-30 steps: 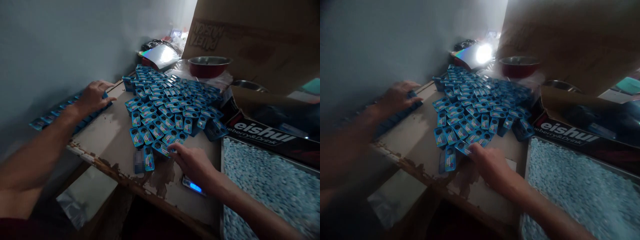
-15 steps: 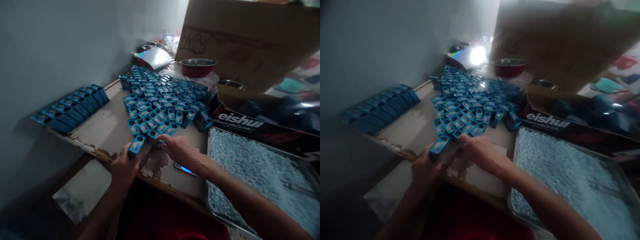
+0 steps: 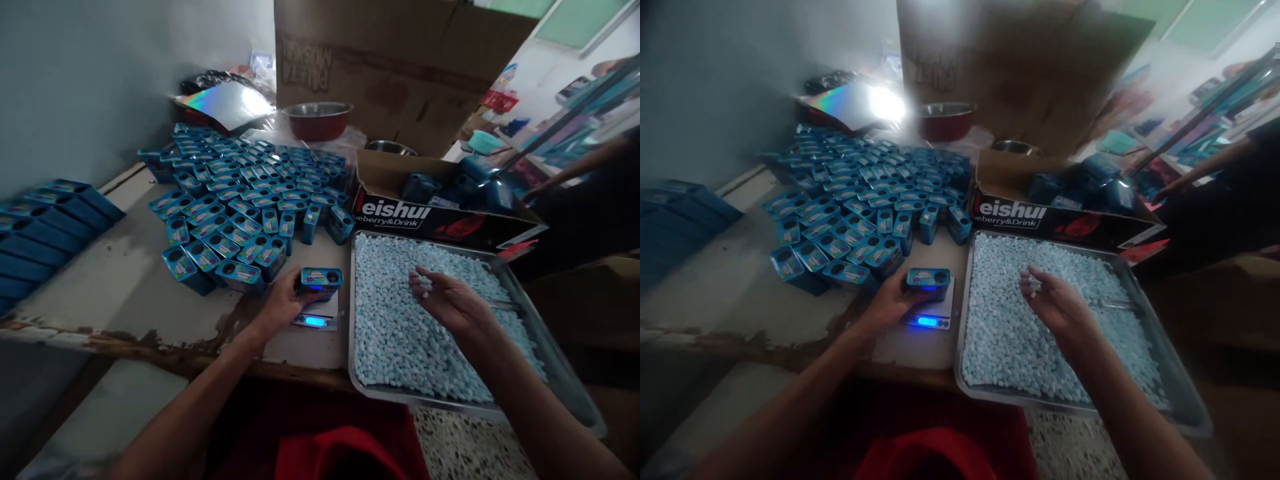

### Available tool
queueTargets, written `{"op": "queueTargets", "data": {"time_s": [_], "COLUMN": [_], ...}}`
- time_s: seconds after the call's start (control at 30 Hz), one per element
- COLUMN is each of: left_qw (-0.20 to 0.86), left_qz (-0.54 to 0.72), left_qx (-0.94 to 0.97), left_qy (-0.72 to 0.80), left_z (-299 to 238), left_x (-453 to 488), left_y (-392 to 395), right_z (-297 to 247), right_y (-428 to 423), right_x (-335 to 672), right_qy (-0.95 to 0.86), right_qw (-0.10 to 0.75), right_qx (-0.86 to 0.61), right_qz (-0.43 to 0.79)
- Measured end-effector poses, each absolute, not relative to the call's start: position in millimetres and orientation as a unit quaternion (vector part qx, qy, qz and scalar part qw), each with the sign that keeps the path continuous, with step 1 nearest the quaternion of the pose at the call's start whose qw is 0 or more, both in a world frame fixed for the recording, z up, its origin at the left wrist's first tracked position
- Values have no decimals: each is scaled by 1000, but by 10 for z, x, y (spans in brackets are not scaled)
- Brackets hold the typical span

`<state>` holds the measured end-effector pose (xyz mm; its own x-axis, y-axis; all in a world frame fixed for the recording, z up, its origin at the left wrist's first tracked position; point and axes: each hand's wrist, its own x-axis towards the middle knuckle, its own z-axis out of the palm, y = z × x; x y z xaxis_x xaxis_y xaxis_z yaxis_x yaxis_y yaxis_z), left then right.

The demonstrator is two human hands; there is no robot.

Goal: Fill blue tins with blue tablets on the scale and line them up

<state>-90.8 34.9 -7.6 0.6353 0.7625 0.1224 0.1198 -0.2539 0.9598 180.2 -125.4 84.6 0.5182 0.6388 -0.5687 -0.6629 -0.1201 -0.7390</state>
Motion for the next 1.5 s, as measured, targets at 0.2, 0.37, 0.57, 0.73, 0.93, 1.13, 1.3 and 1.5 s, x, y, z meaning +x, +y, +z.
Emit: {"op": "queueTargets", "data": {"time_s": [0.2, 0.37, 0.57, 0.73, 0.93, 1.13, 1.3, 1.5], "left_qw": [567, 463, 386, 407, 484, 553, 561, 533], "left_qz": [307, 398, 405, 415, 405, 367, 360, 371], "left_qx": [698, 688, 696, 682, 657, 615, 617, 660], "left_qy": [311, 393, 450, 444, 413, 425, 419, 378], "left_z": [-103, 51, 156, 153, 31, -115, -175, -150], "left_x": [-1101, -1483, -1855, -1927, -1881, -1848, -1773, -1543], "left_y": [312, 27, -147, -105, -97, -94, -45, 8], "right_z": [656, 621, 887, 1099, 1149, 1188, 1212, 1196], "right_y": [-1579, -1274, -868, -743, -644, -464, -372, -323], "right_x": [1704, 1541, 1415, 1371, 1253, 1179, 1194, 1162], "right_qy": [16, -167, -277, -215, -367, -443, -471, -596], "right_qw": [603, 522, 487, 495, 411, 356, 329, 254], "right_qx": [-552, -575, -576, -593, -610, -625, -623, -621], "right_qz": [576, 608, 595, 597, 569, 535, 532, 442]}}
